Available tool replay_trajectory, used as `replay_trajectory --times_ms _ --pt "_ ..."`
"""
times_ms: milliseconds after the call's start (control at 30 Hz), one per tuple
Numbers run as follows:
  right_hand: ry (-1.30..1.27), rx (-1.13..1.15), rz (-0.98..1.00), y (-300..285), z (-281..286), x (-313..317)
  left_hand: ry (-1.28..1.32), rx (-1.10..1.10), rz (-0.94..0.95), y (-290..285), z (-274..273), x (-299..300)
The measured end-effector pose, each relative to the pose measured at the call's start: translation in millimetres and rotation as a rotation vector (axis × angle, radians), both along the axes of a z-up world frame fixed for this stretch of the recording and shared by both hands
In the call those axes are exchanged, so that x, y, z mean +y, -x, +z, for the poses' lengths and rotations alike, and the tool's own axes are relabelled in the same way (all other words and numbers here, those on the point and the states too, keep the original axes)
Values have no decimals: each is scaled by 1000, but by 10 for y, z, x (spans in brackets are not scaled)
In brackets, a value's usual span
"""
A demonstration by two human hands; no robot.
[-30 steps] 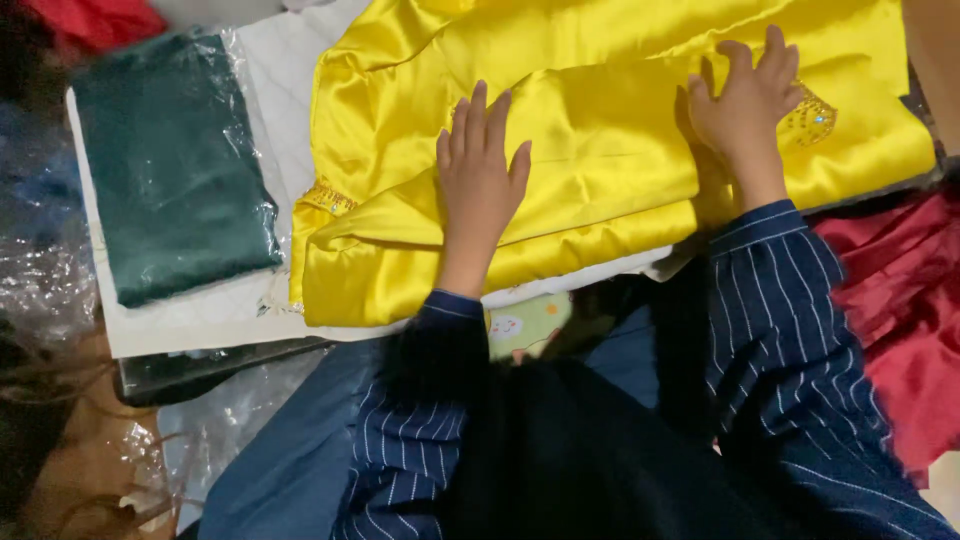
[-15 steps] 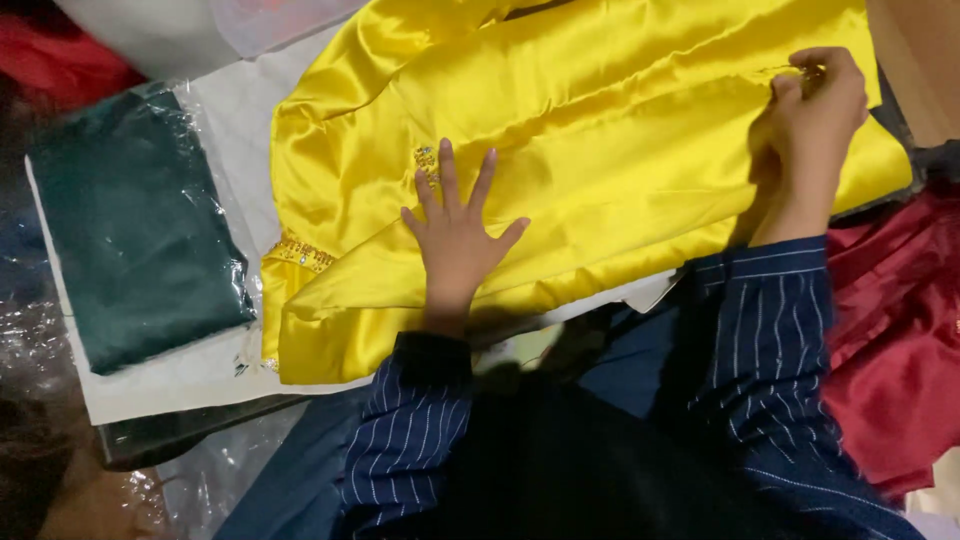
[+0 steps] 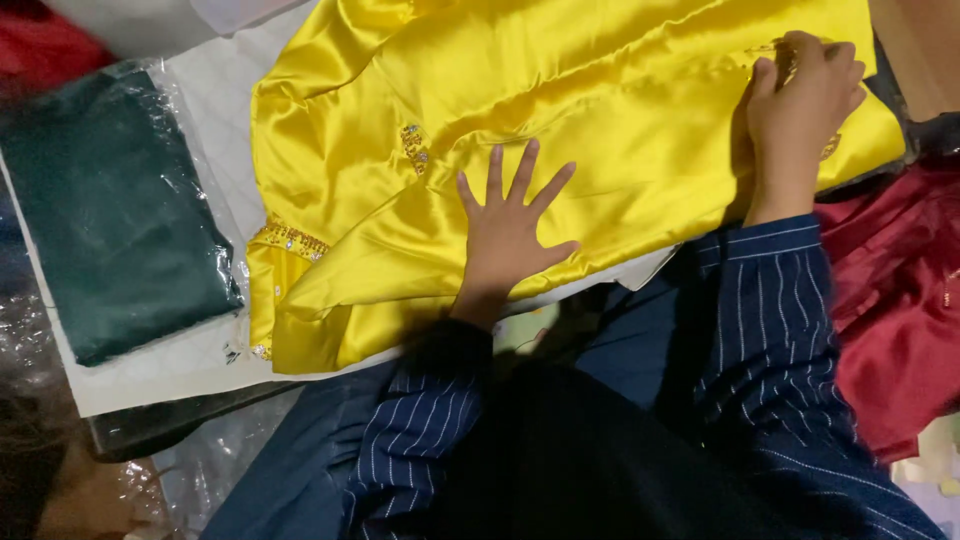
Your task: Folding a yellow satin garment with gold embroidery on a flat surface
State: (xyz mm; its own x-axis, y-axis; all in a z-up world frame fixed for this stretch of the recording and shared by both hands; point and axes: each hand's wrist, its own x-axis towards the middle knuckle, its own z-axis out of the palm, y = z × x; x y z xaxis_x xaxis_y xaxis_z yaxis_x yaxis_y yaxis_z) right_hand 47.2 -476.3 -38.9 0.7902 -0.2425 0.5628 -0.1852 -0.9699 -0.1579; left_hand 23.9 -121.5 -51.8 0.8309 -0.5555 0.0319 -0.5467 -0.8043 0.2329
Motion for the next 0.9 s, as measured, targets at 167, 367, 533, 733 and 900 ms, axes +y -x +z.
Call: replay_trajectory --times_ms 167,367,533,733,900 --pt "-14 176 175 132 445 1199 21 -104 10 -25 -104 -27" --pt "-118 302 646 243 -180 1961 -194 107 41 -94 -118 10" --pt "-108 533 507 180 -222 1772 -182 128 82 -59 48 122" --pt "-202 701 252 75 -233 1378 67 -242 288 21 -164 385" --pt "-259 667 143 133 217 1546 26 -164 301 -10 -167 323"
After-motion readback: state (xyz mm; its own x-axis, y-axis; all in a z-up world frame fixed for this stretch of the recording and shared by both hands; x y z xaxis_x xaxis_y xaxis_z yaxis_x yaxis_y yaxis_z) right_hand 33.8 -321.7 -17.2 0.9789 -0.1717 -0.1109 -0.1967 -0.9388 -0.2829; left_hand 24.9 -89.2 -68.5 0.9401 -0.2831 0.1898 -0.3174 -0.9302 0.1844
